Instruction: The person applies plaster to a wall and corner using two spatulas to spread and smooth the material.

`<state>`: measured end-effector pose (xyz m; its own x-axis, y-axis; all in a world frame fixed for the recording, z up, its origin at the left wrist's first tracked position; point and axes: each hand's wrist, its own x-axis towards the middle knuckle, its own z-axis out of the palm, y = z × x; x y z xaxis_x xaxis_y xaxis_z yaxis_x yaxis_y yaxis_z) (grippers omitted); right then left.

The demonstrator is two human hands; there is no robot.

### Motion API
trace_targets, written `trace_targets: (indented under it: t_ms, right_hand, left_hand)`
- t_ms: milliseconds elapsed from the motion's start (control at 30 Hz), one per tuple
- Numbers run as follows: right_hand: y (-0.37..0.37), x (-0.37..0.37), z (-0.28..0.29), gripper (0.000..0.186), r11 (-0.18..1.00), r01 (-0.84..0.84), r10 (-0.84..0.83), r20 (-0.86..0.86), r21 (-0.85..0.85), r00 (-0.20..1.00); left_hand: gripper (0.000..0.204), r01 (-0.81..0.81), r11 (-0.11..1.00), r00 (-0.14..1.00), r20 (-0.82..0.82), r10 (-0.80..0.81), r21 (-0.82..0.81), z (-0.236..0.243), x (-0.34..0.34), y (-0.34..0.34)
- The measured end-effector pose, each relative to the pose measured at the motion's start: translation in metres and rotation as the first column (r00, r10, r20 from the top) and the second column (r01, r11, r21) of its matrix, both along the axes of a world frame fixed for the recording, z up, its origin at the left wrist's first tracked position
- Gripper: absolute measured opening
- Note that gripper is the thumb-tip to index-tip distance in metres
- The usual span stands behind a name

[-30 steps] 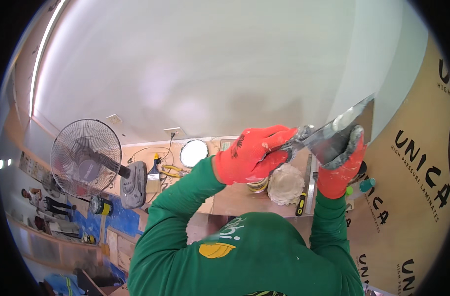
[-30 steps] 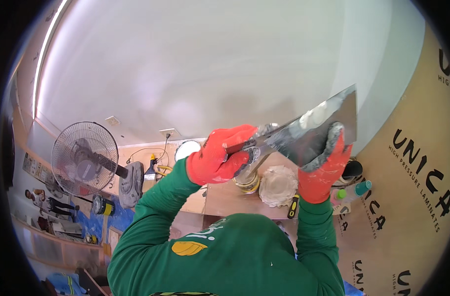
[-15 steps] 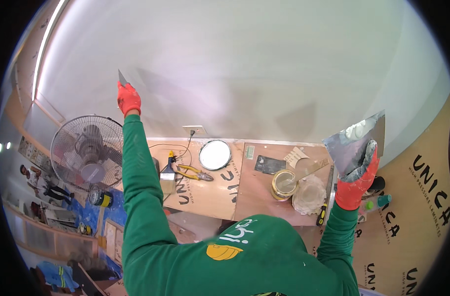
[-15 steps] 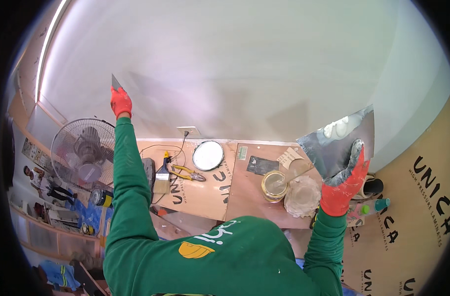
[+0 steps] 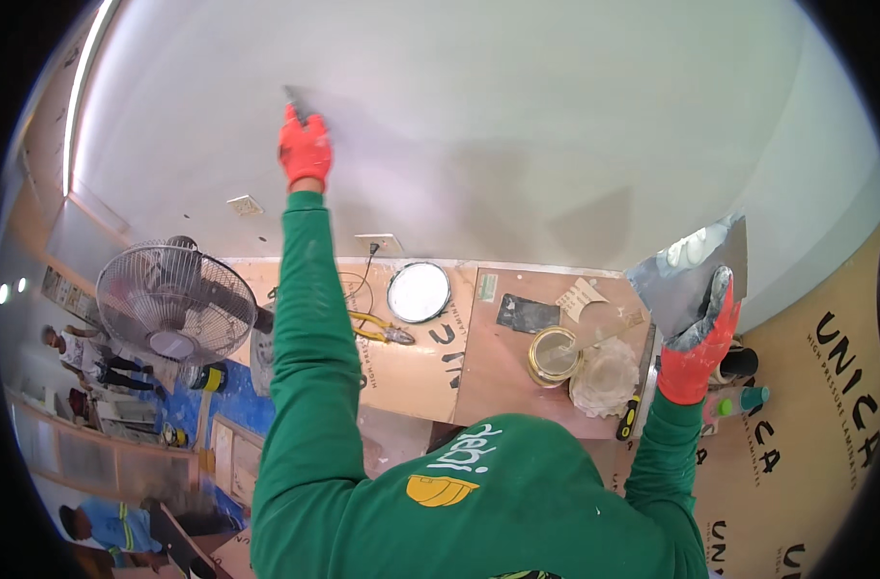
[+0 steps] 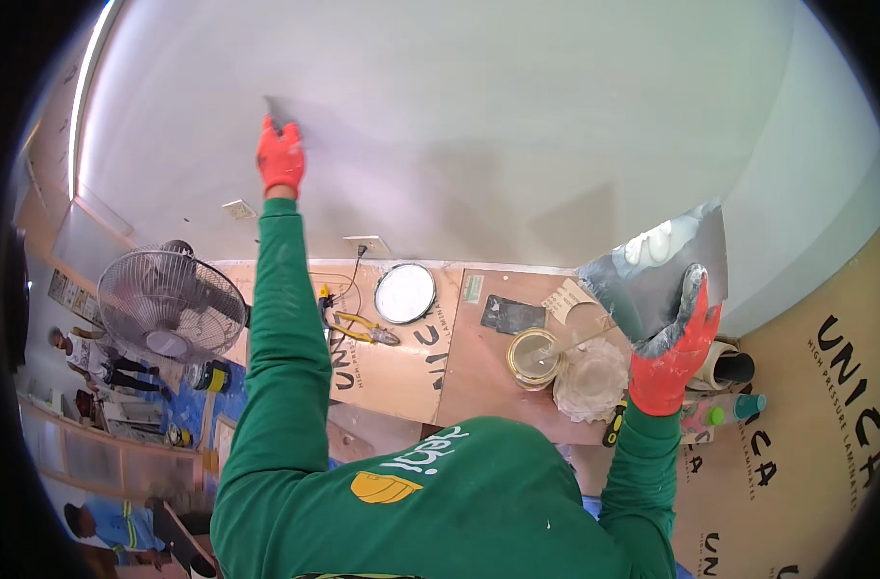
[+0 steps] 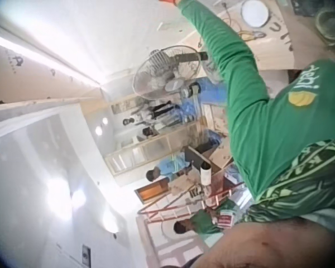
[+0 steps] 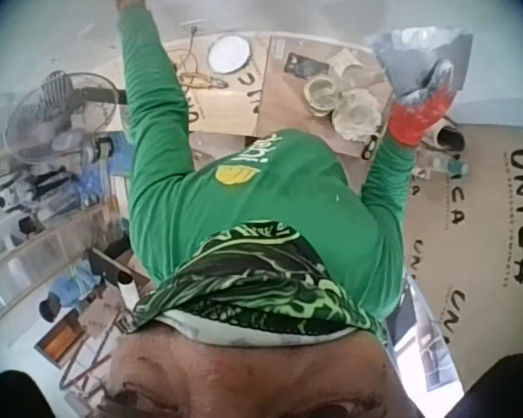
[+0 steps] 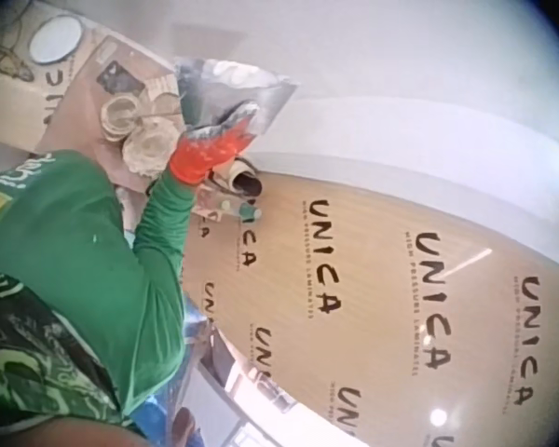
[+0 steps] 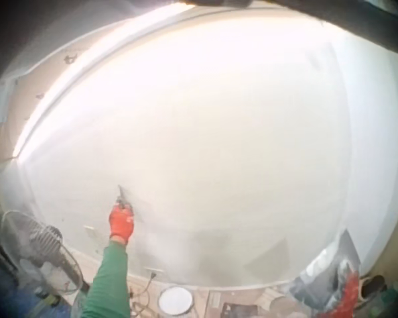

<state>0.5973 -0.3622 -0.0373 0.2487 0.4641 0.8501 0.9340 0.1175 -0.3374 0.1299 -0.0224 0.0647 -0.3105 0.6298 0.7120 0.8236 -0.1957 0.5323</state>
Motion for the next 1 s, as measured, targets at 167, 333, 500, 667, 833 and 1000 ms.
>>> trace_targets:
  t_ms: [167, 333, 500, 667, 833, 1000]
  right_hand:
    - [-0.005, 0.030, -0.004, 0.080, 0.998, -0.054, 0.056, -0.086, 0.022, 0.995]
    - [-0.029, 0.072, -0.011, 0.078, 1.000, 0.022, -0.022, -0.022, 0.020, 1.000]
    - [-0.058, 0.105, -0.023, 0.074, 0.997, -0.001, 0.013, -0.146, 0.081, 0.989]
    - [-0.085, 0.131, -0.038, 0.069, 0.990, 0.008, 0.022, -0.207, 0.144, 0.978]
    - [-0.112, 0.132, -0.036, 0.062, 0.991, 0.039, -0.002, -0.277, 0.130, 0.961]
    - [-0.133, 0.141, -0.048, 0.060, 0.984, 0.149, -0.129, -0.186, 0.097, 0.974]
  left_hand:
    - [0.057, 0.052, 0.997, 0.996, -0.071, -0.047, 0.065, -0.001, 0.134, -0.045]
    - [0.056, 0.180, 0.983, 0.984, 0.006, -0.180, -0.019, 0.003, 0.254, -0.092]
    - [0.057, 0.286, 0.958, 0.958, -0.005, -0.286, -0.028, -0.005, 0.363, -0.124]
    - [0.059, 0.397, 0.915, 0.912, -0.077, -0.402, -0.076, -0.012, 0.464, -0.150]
    - [0.053, 0.360, 0.924, 0.919, -0.119, -0.375, -0.130, -0.003, 0.515, -0.173]
    - [0.048, 0.777, 0.613, 0.625, 0.063, -0.778, -0.142, -0.004, 0.506, -0.204]
